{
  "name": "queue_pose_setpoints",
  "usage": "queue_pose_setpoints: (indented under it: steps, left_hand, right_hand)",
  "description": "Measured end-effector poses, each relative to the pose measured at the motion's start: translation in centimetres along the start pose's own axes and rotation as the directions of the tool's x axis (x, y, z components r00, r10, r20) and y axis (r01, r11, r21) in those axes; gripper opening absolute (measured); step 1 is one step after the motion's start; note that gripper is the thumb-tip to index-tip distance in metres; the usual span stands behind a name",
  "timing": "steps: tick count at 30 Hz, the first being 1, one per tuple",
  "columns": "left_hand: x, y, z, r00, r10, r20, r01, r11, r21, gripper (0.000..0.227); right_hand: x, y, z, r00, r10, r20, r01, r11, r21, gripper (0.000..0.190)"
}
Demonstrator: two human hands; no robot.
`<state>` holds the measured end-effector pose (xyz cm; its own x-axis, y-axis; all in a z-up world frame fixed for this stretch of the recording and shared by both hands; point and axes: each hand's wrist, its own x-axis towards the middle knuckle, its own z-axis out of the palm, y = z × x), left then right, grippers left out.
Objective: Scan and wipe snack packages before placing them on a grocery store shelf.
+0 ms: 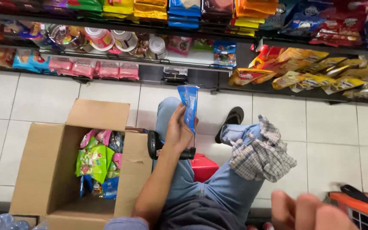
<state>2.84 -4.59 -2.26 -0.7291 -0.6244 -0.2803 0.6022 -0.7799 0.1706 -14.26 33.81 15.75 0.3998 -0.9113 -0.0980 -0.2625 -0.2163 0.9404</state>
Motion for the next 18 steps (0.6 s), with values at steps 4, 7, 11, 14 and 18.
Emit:
queue_pose_setpoints:
  steps: [4, 7, 11, 14, 18]
  left_hand:
    - [0.0, -0.3, -0.2, 0.999, 0.009, 0.033, -0.009, 1.000, 0.000, 0.017]
    - [-0.3, -0.6, -0.3, 1.000, 0.010, 0.015, -0.011, 1.000, 0.016, 0.021]
    - [0.0, -0.5, 0.1, 1.000, 0.005, 0.020, -0.005, 1.000, -0.005, 0.020]
    - [-0.2, -0.6, -0.1, 1.000, -0.011, 0.006, 0.011, 1.000, 0.013, 0.020]
    - [-0.2, -0.4, 0.3, 1.000, -0.002, 0.026, 0.002, 1.000, 0.030, 0.020]
  right_hand:
    - [5.8, 5.2, 0.3, 0.975, -0.201, -0.099, 0.213, 0.968, 0.129, 0.036]
    - [7.1, 5.3, -0.5, 0.959, 0.131, -0.250, -0.110, 0.990, 0.093, 0.033]
    - [7.4, 6.3, -0.6, 0.987, -0.019, -0.158, 0.032, 0.996, 0.084, 0.029]
    - [7.7, 7.1, -1.4, 0.998, -0.027, -0.058, 0.042, 0.960, 0.278, 0.027]
    - [6.2, 5.8, -1.3, 0.985, -0.137, 0.103, 0.106, 0.959, 0.261, 0.020]
